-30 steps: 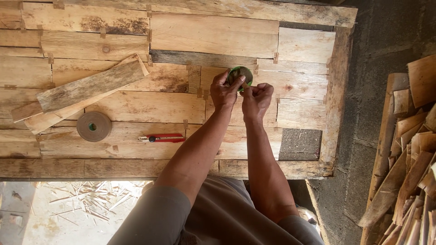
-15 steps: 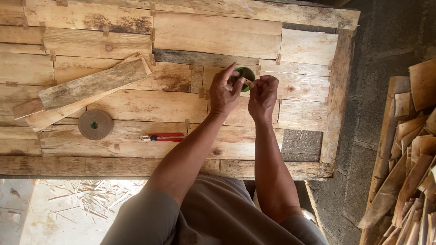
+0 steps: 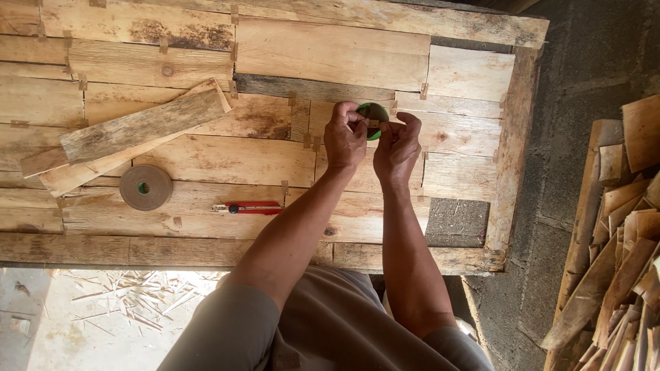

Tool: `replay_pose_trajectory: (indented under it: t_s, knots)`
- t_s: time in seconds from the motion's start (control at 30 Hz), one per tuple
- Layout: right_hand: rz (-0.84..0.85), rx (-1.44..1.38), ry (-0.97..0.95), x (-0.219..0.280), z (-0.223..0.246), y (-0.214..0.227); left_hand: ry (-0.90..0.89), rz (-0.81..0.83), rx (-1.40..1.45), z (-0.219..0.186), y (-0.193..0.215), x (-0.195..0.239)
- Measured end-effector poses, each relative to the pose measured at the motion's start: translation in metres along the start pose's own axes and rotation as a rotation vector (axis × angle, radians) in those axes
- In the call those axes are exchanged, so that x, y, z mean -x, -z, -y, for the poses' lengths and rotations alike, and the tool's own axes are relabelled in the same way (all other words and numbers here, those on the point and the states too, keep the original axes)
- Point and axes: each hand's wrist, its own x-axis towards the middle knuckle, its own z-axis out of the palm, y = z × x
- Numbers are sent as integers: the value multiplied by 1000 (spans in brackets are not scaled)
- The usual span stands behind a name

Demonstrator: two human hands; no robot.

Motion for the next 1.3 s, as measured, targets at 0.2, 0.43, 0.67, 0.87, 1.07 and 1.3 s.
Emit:
replay_pose_trajectory:
  t_s: [0.2, 0.43, 0.67, 0.87, 1.07, 1.3]
  knots:
    - [-182, 163, 21, -3, -7, -11, 115, -60, -33, -1, -5, 3]
    - [-123, -160, -151, -10, -42, -36, 123, -81, -32, 0, -6, 3]
    - [-136, -217, -343, -12, -57, -34, 117, -68, -56, 2, -6, 1]
    - [-179, -9, -177, 8, -21, -19, 335, -88, 295, 10, 12, 7]
    - [163, -105, -78, 59, 26, -32, 255, -46, 668, 71, 40, 47]
    - [359, -362, -342, 82, 11, -74, 235, -167, 774, 112, 78, 70]
